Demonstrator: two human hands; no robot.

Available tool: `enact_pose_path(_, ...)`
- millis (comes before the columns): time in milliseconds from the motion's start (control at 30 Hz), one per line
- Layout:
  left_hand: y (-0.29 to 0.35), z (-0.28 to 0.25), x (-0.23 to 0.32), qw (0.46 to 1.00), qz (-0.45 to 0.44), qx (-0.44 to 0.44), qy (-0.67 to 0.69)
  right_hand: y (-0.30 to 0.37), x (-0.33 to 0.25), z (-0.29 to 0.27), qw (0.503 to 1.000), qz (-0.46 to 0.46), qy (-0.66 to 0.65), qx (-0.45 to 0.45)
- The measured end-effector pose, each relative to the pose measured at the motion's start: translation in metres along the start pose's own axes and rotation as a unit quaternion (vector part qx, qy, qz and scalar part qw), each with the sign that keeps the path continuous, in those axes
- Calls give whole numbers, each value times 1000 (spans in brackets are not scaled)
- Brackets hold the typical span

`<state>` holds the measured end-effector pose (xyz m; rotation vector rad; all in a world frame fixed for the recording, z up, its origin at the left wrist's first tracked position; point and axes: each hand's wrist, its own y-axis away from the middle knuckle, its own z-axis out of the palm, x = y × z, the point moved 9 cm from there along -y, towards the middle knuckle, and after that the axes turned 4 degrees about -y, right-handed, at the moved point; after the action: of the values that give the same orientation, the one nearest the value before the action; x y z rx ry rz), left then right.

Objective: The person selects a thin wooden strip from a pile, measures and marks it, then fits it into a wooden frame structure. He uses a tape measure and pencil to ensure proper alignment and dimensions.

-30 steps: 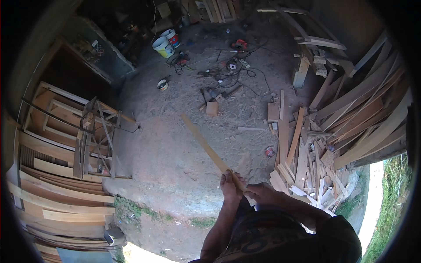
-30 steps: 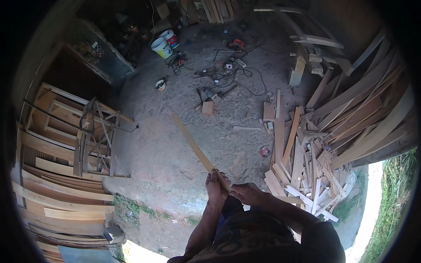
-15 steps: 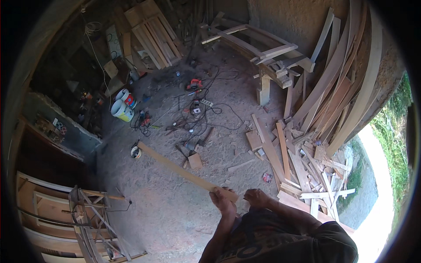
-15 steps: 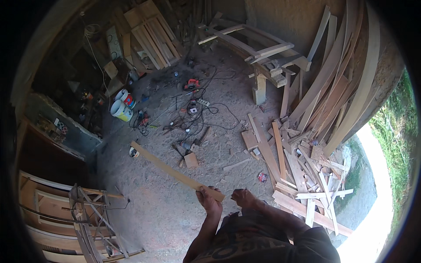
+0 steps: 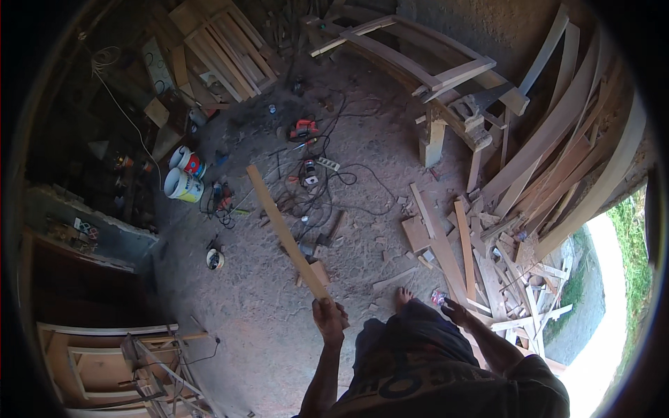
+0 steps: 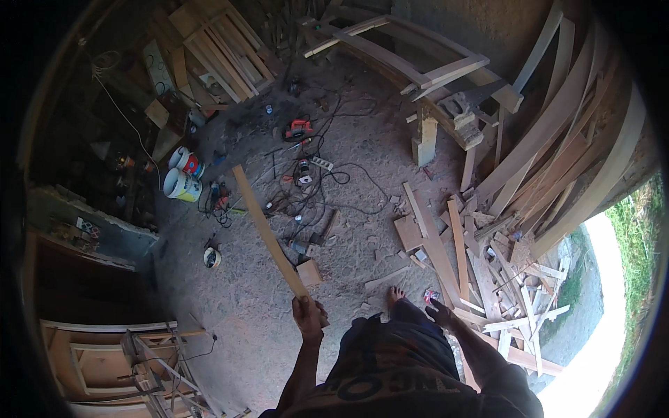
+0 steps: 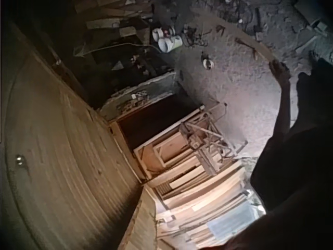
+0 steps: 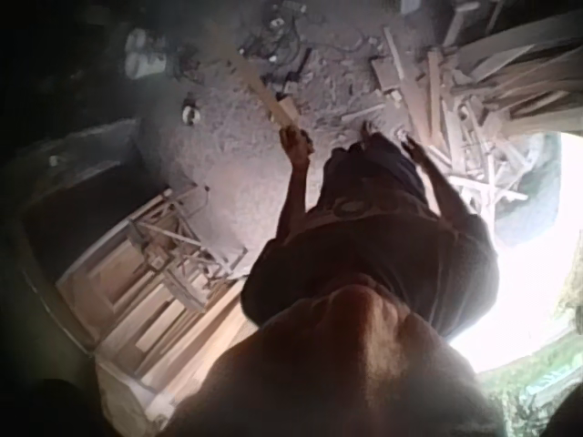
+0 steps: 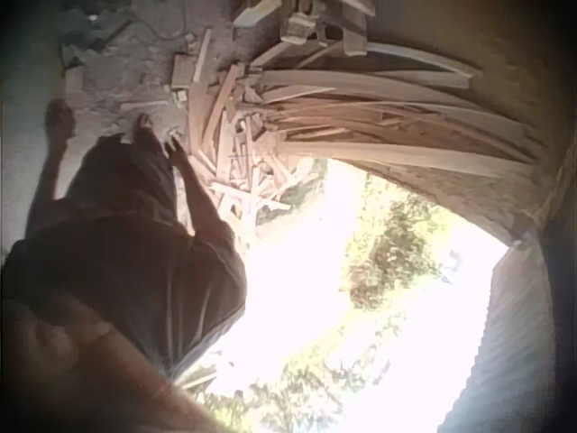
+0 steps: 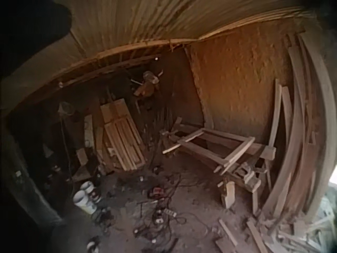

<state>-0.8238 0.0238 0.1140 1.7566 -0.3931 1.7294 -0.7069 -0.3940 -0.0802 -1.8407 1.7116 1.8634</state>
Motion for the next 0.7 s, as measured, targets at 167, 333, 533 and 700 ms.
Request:
enact_pose_path(167,-67,37,-8,997,-79,-3,-25,-96,22,64,962,-14,-140,-235)
enact_pose_path(333,-149,62,-18,994,-110,6,-22,-136,-77,21,949,-41,128,-287)
enact_pose_path(533,-283,106,-76,984,-164,-24,-69,-278,-100,-41,993,13,106,56)
enact_pose_path(700,-304,102,-149,939,-341,6,-42,-453,-101,-38,982,118,57,134)
